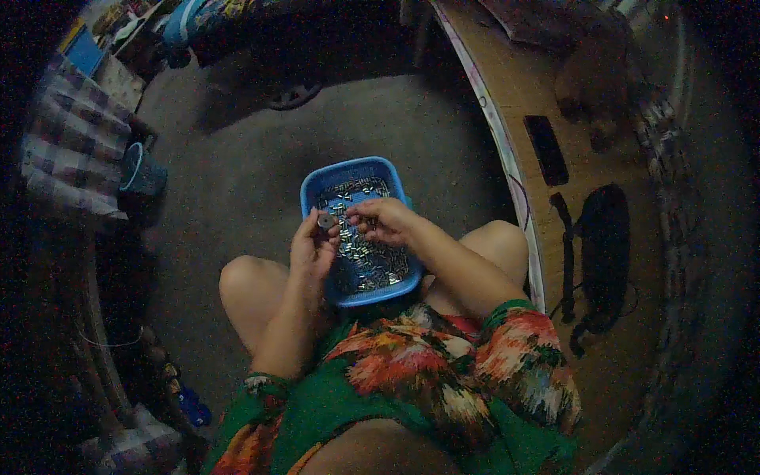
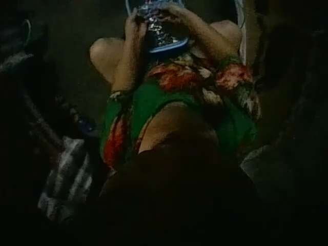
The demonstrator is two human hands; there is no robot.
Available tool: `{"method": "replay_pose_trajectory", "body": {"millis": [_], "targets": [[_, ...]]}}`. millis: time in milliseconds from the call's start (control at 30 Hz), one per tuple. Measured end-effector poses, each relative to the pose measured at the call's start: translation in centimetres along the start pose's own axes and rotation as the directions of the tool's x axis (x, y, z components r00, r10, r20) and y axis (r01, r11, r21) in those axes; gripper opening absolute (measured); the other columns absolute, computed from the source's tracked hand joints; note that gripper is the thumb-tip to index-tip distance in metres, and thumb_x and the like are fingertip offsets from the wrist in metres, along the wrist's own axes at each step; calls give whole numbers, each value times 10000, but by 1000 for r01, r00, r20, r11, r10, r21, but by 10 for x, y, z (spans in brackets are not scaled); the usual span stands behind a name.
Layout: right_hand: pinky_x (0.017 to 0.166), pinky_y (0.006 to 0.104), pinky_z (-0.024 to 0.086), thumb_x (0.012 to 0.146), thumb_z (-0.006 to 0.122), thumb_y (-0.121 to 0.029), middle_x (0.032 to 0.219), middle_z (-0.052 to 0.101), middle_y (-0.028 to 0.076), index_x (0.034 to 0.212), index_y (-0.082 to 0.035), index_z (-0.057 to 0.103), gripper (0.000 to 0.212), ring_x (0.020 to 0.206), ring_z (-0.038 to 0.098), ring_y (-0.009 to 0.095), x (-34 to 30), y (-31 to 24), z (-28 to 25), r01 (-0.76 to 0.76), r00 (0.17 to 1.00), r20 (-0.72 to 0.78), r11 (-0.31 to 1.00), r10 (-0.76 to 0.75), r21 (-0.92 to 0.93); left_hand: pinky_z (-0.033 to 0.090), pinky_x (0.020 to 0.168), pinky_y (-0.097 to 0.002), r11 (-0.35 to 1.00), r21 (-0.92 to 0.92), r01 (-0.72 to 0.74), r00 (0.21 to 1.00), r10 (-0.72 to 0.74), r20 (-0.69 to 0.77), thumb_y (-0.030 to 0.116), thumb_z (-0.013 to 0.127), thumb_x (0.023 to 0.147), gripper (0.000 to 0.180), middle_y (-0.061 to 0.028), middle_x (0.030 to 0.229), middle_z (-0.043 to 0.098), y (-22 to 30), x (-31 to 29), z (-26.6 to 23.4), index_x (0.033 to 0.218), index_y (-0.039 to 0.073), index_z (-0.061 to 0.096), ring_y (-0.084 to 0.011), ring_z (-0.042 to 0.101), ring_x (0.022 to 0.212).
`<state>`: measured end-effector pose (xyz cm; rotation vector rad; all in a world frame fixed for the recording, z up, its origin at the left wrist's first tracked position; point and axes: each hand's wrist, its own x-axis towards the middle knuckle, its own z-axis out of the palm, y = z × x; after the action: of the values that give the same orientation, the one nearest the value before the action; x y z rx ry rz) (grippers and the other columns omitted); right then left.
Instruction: Sorting and inspecting small metal hardware components like screws and nuts from a plastic basket.
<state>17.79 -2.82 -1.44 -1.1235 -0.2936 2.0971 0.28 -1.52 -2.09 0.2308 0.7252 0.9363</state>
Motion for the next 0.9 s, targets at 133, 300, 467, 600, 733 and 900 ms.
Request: {"method": "replay_pose_trajectory", "body": {"millis": [133,300,467,600,733,900], "targets": [[437,180,351,846,485,-183,764,527,15,933,-40,514,170,579,459,77,-5,-2,3,68,997,26,997,-67,-45,396,499,-234,1000,16,-1,999,0,37,263,504,841,205,-93,747,546,1,0,1,846,57,508,-150,497,601],[444,168,348,835,512,-180,762,526,4,917,-49,518,155,578,454,64,-3,-2,-3,85,989,121,996,-81,-29,397,496,-243,999,40,28,999,-29,27,262,505,840,201,-92,744,548,-1,-1,2,864,62,506,-152,497,590],[441,176,356,819,529,-131,748,529,13,967,-24,539,184,587,459,66,-4,-2,-2,121,990,78,993,-121,-7,396,494,-245,998,24,58,996,-59,61,258,508,837,201,-94,747,551,-5,1,1,876,60,503,-159,497,584],[458,164,368,811,534,-108,759,550,20,957,-20,532,171,586,461,47,-9,-2,5,193,979,83,980,-188,-54,401,489,-234,998,44,55,995,-58,75,254,492,848,184,-70,719,547,-7,0,4,851,71,490,-141,504,569],[451,167,374,800,540,-88,776,566,31,949,-10,532,168,576,470,50,-13,-3,9,257,965,18,936,-260,-242,404,485,-236,996,45,79,993,-83,79,242,502,843,170,-62,722,550,-7,-1,5,870,74,500,-144,508,569],[435,171,357,782,577,-122,739,559,20,903,-22,551,159,550,461,55,-19,-5,17,280,955,1,904,-296,-323,404,472,-226,993,61,99,994,-102,42,232,513,837,169,-54,709,544,-6,-3,8,856,65,508,-137,510,562]]}}
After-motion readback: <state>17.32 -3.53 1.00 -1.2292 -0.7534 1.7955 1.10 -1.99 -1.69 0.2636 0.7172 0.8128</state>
